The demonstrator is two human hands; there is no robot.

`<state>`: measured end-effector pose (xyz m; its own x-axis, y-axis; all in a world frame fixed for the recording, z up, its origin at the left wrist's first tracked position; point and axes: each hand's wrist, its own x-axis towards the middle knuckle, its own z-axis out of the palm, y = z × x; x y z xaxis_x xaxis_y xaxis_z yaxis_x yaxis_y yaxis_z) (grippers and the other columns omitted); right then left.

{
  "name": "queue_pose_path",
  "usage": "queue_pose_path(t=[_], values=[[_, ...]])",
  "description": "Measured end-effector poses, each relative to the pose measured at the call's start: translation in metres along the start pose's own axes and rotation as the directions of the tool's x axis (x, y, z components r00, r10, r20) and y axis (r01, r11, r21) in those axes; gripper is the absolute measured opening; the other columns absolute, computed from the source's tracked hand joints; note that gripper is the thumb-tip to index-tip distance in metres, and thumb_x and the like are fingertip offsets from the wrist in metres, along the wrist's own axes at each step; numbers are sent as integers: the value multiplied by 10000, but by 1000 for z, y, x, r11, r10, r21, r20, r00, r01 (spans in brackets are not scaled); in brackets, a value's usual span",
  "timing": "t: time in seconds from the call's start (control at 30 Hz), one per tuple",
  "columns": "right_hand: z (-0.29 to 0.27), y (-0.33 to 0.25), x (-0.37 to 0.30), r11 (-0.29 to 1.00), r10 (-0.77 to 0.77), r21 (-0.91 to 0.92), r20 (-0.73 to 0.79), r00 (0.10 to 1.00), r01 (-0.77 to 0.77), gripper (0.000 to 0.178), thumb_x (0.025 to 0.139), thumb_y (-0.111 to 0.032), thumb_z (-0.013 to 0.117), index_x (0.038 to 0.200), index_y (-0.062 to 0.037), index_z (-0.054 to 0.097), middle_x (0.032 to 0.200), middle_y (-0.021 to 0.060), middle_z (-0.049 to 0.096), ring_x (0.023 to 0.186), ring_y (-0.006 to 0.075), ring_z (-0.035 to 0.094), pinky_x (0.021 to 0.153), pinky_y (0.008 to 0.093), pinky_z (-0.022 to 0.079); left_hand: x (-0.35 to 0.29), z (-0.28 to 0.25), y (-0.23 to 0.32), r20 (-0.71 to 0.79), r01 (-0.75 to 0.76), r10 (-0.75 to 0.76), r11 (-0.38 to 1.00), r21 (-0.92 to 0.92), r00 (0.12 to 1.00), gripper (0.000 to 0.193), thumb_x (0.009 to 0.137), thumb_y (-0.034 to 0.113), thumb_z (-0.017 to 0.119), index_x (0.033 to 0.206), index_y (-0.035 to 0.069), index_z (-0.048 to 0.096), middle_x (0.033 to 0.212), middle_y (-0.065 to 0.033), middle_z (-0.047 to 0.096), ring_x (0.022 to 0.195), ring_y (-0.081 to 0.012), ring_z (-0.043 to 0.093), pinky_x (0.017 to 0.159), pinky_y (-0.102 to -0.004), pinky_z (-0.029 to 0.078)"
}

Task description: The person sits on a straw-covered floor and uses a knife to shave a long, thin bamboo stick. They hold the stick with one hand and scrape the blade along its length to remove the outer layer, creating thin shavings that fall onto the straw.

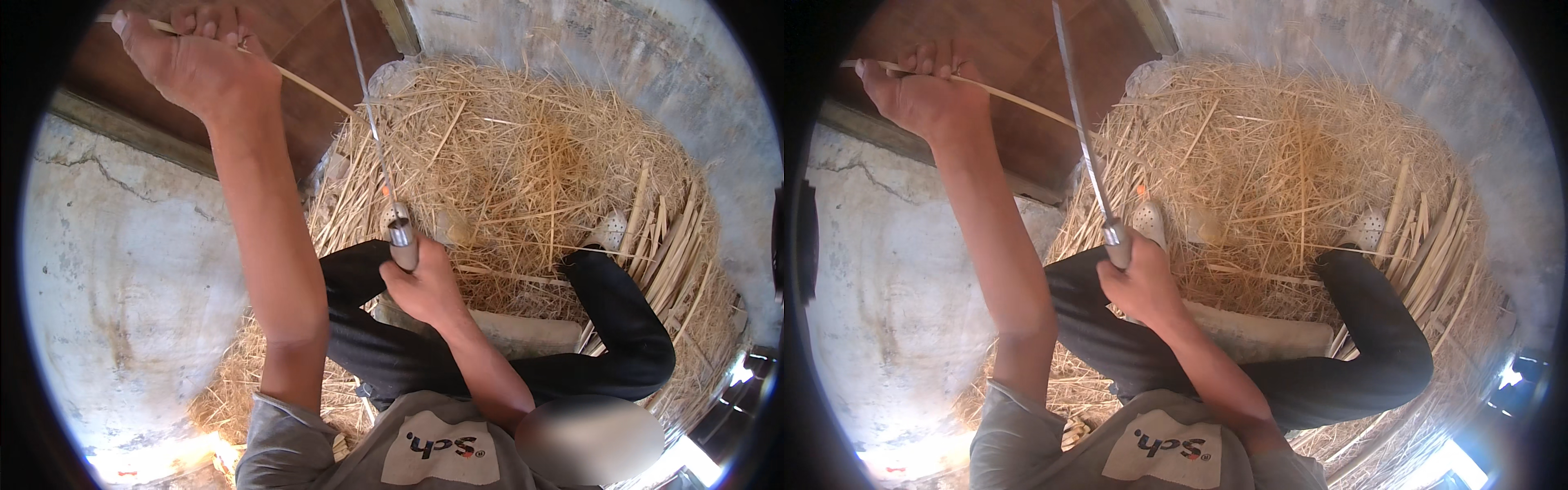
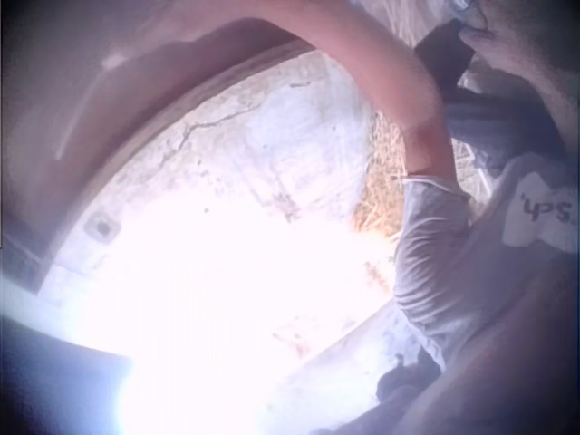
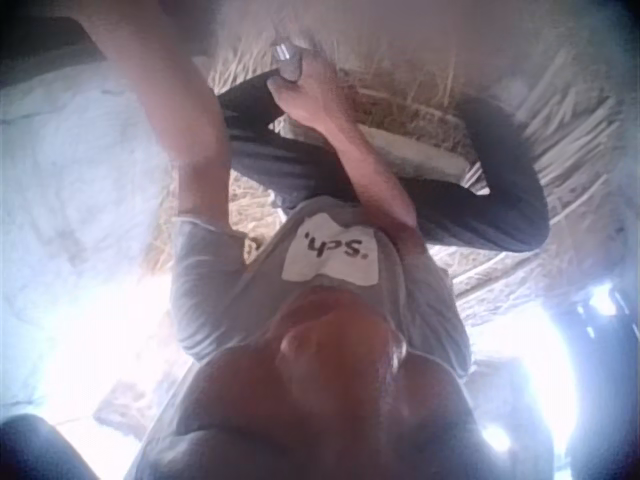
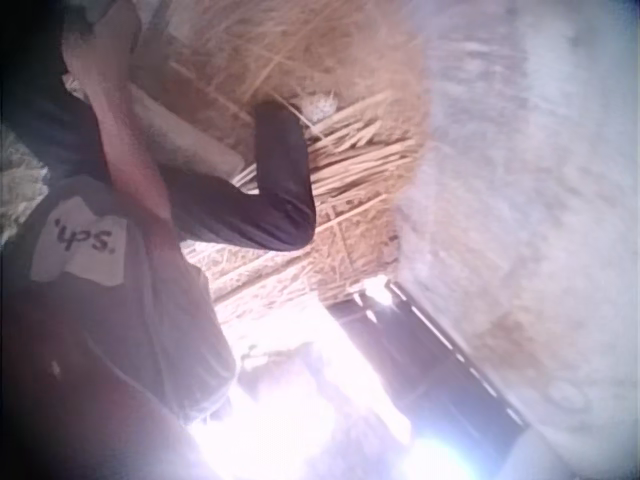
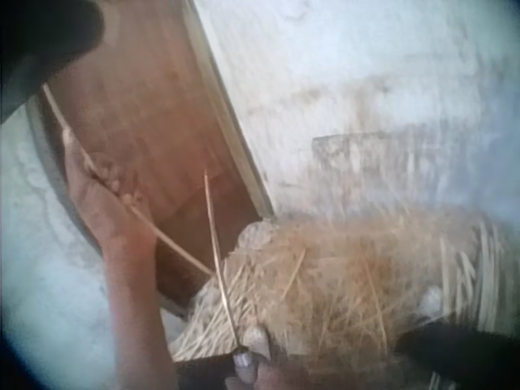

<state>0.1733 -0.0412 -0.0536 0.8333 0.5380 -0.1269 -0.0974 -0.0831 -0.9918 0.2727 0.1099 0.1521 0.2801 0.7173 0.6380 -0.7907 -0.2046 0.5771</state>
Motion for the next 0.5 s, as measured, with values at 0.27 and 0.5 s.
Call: queue_pose_path(t=[0.27, 0.5], values=[[4, 134, 6, 966, 250, 103, -156, 956, -236, 57, 785, -54, 562, 760, -25, 520, 552, 64, 516, 409, 158, 496, 406, 332, 379, -3, 6, 5, -44, 8, -9, 1000, -18, 999, 451, 938, 513, 505, 829, 77, 472, 676, 8, 351, 587, -114, 357, 532, -287, 343], [2, 93, -3, 983, 182, 35, -96, 979, -179, 204, 769, -152, 607, 894, 6, 576, 687, 147, 595, 677, 283, 631, 634, 385, 506, 4, -7, 3, 33, 52, -53, 998, 21, 998, 500, 932, 579, 464, 760, 118, 371, 617, 11, 316, 513, -126, 316, 574, -309, 373]])
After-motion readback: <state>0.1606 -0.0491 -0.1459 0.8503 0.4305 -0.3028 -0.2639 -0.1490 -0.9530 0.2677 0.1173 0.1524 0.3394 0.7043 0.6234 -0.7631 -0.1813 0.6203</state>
